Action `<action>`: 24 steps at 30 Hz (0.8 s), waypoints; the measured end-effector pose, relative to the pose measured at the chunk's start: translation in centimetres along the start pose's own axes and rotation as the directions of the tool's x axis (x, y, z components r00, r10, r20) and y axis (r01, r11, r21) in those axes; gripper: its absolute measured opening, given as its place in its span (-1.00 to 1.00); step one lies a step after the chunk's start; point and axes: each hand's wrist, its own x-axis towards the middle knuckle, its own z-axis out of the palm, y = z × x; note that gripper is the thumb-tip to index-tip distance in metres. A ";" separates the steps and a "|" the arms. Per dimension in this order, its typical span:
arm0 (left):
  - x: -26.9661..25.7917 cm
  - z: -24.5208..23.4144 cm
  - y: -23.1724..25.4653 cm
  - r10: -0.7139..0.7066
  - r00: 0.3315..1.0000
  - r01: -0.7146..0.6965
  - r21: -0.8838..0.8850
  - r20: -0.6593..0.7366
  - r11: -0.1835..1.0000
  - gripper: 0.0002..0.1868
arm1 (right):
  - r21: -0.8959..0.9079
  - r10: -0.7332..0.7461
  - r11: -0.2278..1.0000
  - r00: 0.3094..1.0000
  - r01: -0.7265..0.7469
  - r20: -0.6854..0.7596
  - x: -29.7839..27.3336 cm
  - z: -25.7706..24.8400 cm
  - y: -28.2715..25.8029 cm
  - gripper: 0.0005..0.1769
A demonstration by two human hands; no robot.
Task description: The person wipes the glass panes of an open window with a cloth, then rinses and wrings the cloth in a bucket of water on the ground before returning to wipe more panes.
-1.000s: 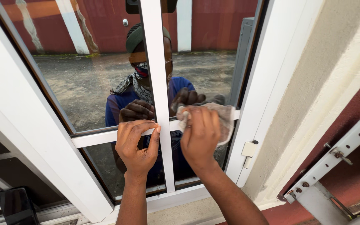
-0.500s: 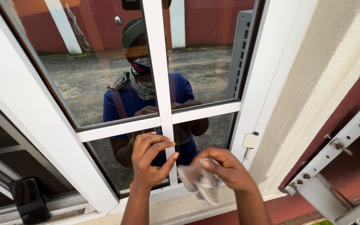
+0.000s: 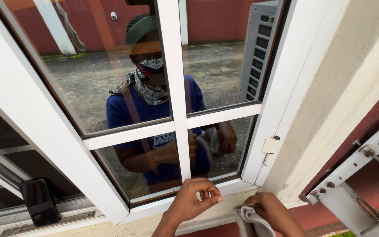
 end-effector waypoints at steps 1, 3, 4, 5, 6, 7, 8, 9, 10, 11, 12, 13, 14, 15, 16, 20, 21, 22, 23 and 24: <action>0.1 0.5 -0.1 -0.062 0.992 0.058 0.034 0.108 0.998 -0.82 | 0.000 0.001 1.000 1.000 -0.001 -0.001 -0.4 -0.1 0.3 -0.72; 0.3 1.1 -0.3 -0.062 0.981 0.058 0.023 0.182 0.998 -0.79 | 0.517 -0.199 0.852 0.962 0.077 0.184 -1.7 -0.2 0.9 -0.76; 0.3 1.4 -0.4 -0.066 0.966 0.067 0.007 0.250 0.998 -0.76 | 0.517 -0.199 0.853 0.962 0.077 0.186 -2.4 -0.8 1.2 -0.76; 0.4 1.9 -0.5 -0.067 0.966 0.067 0.006 0.248 0.998 -0.76 | 0.745 -0.492 0.631 0.854 0.216 0.170 -3.1 -1.6 1.3 -0.72; 0.6 2.2 -0.6 -0.084 0.960 0.087 0.001 0.265 0.996 -0.73 | 0.908 -0.729 0.321 0.682 0.271 0.054 -3.5 -1.8 1.1 -0.68; 0.6 2.4 -0.6 -0.102 0.954 0.107 -0.003 0.283 0.994 -0.70 | 0.910 -0.730 0.315 0.682 0.271 0.049 -2.9 -1.6 0.5 -0.68; 0.6 2.7 -0.7 -0.103 0.952 0.110 -0.007 0.286 0.994 -0.70 | 0.568 -0.301 0.814 0.925 0.122 0.233 -2.0 -1.6 -0.3 -0.55; 0.6 3.0 -0.8 -0.095 0.949 0.109 -0.029 0.301 0.994 -0.67 | 0.075 0.215 0.971 0.967 -0.226 0.135 -1.8 -1.6 -0.9 -0.40; 0.9 2.8 -0.9 -0.083 0.946 0.102 -0.044 0.313 0.994 -0.64 | 0.077 0.211 0.972 0.969 -0.222 0.131 -2.3 -1.6 -1.4 -0.40; 1.1 2.7 -1.0 -0.081 0.946 0.098 -0.040 0.314 0.994 -0.64 | 0.286 0.079 0.950 0.983 -0.124 0.164 -2.8 -1.4 -1.6 -0.42; 1.1 2.8 -0.9 -0.083 0.946 0.106 -0.060 0.312 0.993 -0.60 | 0.480 -0.055 0.877 0.983 -0.036 0.176 -3.2 -1.3 -1.6 -0.43; 1.2 2.9 -0.8 -0.085 0.947 0.114 -0.079 0.311 0.990 -0.57 | 0.478 -0.057 0.878 0.983 -0.035 0.177 -3.6 -1.6 -1.4 -0.43; 1.2 2.9 -0.5 -0.091 0.946 0.120 -0.076 0.311 0.990 -0.57 | 0.712 -0.259 0.696 0.958 0.095 0.125 -4.0 -1.9 -1.3 -0.43; 1.3 3.0 -0.2 -0.107 0.953 0.138 -0.092 0.283 0.986 -0.50 | 0.879 -0.428 0.435 0.904 0.194 0.012 -4.2 -2.0 -1.4 -0.43; 1.3 3.1 0.2 -0.123 0.959 0.155 -0.111 0.256 0.982 -0.42 | 0.882 -0.426 0.432 0.904 0.190 0.015 -3.7 -2.0 -1.8 -0.43; 1.2 3.1 1.7 0.005 0.979 0.029 -0.165 0.203 0.986 -0.25 | 0.258 -0.047 0.965 0.998 0.036 0.036 -3.0 -2.6 -5.5 -0.63; 1.2 3.2 1.7 0.087 0.978 -0.062 -0.135 0.189 0.989 -0.20 | 0.448 -0.238 0.880 0.963 0.159 0.127 -3.3 -2.7 -6.4 -0.65; 1.0 3.4 1.6 0.161 0.971 -0.144 -0.108 0.177 0.984 -0.15 | 0.448 -0.238 0.880 0.962 0.155 0.135 -3.4 -2.9 -7.4 -0.65; 0.9 3.8 1.2 0.156 0.973 -0.138 -0.109 0.172 0.984 -0.15 | 0.409 -0.196 0.901 0.977 0.143 0.089 -3.2 -3.1 -8.3 -0.58; 0.8 4.1 0.7 0.110 0.961 -0.081 -0.121 0.253 0.989 -0.29 | 0.375 -0.151 0.918 0.988 0.127 0.036 -3.3 -3.1 -8.9 -0.51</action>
